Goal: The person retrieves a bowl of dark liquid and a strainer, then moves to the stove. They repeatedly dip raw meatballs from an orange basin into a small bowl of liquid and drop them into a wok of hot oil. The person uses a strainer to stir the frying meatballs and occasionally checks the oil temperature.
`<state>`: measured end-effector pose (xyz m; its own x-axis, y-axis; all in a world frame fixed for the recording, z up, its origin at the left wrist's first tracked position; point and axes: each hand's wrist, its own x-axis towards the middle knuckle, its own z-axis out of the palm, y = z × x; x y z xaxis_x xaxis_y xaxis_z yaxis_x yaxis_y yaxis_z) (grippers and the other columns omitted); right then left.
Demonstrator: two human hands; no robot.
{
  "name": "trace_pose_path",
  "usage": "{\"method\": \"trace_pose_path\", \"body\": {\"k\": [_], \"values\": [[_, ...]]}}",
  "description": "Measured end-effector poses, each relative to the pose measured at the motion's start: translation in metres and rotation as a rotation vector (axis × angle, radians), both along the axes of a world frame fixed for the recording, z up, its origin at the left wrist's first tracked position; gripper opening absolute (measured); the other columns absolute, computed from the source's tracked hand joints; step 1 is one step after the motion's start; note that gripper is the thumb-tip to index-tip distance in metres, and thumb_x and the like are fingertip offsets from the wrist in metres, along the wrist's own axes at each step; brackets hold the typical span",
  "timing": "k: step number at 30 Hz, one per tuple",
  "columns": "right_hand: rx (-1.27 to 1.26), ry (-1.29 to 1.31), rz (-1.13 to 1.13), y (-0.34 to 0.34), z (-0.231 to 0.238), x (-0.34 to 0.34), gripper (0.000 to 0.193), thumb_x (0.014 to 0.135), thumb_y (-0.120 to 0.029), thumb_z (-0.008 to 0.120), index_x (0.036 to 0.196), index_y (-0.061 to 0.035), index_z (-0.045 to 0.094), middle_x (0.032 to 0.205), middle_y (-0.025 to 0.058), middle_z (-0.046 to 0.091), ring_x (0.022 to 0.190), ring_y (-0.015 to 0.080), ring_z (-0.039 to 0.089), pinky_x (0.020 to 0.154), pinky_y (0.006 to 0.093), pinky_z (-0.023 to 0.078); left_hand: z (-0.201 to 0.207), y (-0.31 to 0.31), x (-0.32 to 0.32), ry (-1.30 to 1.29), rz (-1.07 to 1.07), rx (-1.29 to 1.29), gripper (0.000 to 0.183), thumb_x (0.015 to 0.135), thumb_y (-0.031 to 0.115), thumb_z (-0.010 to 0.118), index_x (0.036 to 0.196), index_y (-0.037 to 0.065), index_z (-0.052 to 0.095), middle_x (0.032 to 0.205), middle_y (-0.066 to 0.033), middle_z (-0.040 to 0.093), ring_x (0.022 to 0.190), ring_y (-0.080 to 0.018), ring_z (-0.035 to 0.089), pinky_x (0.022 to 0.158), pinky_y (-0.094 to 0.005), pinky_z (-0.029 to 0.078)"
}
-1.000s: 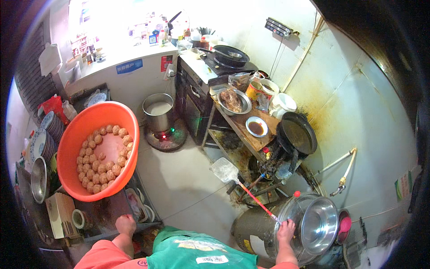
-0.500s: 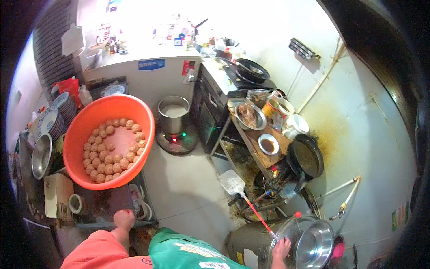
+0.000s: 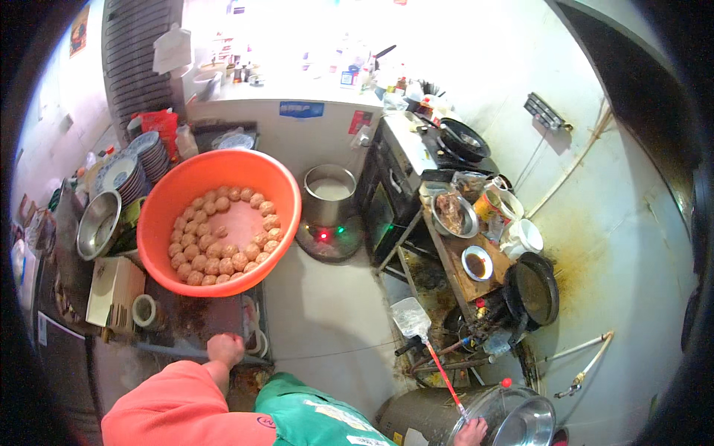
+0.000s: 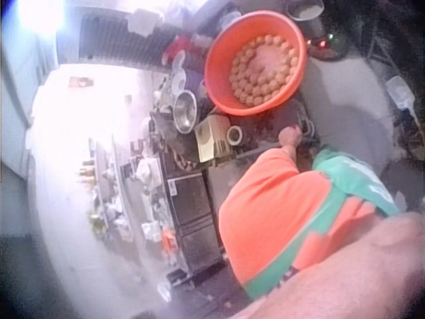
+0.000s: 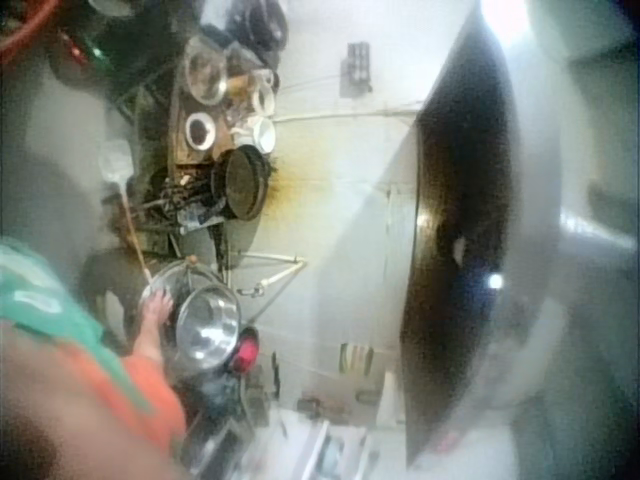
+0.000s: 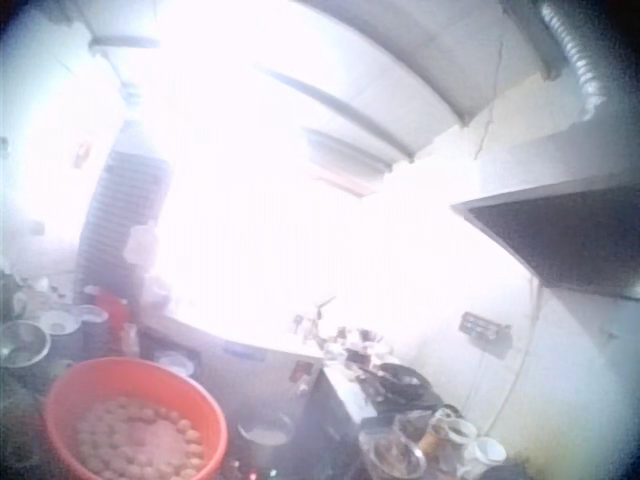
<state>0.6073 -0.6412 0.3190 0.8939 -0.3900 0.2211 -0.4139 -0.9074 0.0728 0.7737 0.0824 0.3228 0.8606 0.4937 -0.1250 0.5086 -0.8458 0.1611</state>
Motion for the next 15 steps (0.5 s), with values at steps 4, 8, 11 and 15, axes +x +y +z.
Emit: {"method": "trace_pose_path", "body": {"k": [4, 8, 11, 15], "values": [[-0.035, 0.165, -0.127, 0.003, -0.001, 0.000, 0.035, 0.093, -0.031, 0.056, 0.125, -0.0157, 0.060, 0.136, 0.0125, 0.050, 0.124, 0.0359, 0.045, 0.102, 0.0509, 0.040, -0.008, 0.007, 0.003, 0.133, -0.111, -0.041, 0.042, 0.090, 0.035, 0.046, 0.083, 0.006, 0.075, 0.089, -0.0178, 0.072, 0.085, -0.0374, 0.069, 0.080, -0.0481, 0.054], [-0.015, 0.289, -0.234, 0.014, 0.014, 0.008, 0.039, 0.090, -0.026, 0.059, 0.128, -0.0199, 0.058, 0.141, 0.0105, 0.046, 0.128, 0.0334, 0.041, 0.106, 0.0498, 0.038, -0.012, 0.016, -0.004, -0.110, -0.243, -0.113, 0.050, 0.097, 0.038, 0.041, 0.077, 0.001, 0.070, 0.081, -0.0230, 0.069, 0.072, -0.0425, 0.066, 0.064, -0.0536, 0.051], [0.025, 0.351, -0.266, 0.020, 0.022, 0.010, 0.040, 0.089, -0.023, 0.059, 0.128, -0.0191, 0.057, 0.139, 0.0106, 0.047, 0.128, 0.0331, 0.041, 0.106, 0.0499, 0.038, -0.002, 0.017, -0.002, 0.182, -0.312, -0.120, 0.048, 0.096, 0.038, 0.041, 0.095, 0.000, 0.071, 0.099, -0.0266, 0.069, 0.089, -0.0429, 0.067, 0.078, -0.0524, 0.053], [0.021, 0.247, -0.203, 0.018, 0.014, 0.006, 0.041, 0.087, -0.022, 0.059, 0.128, -0.0173, 0.057, 0.133, 0.0122, 0.050, 0.124, 0.0347, 0.044, 0.101, 0.0528, 0.040, 0.025, -0.001, 0.015, 0.135, -0.378, -0.126, 0.047, 0.096, 0.037, 0.041, 0.093, 0.000, 0.070, 0.097, -0.0264, 0.069, 0.088, -0.0428, 0.067, 0.077, -0.0523, 0.053]]}}
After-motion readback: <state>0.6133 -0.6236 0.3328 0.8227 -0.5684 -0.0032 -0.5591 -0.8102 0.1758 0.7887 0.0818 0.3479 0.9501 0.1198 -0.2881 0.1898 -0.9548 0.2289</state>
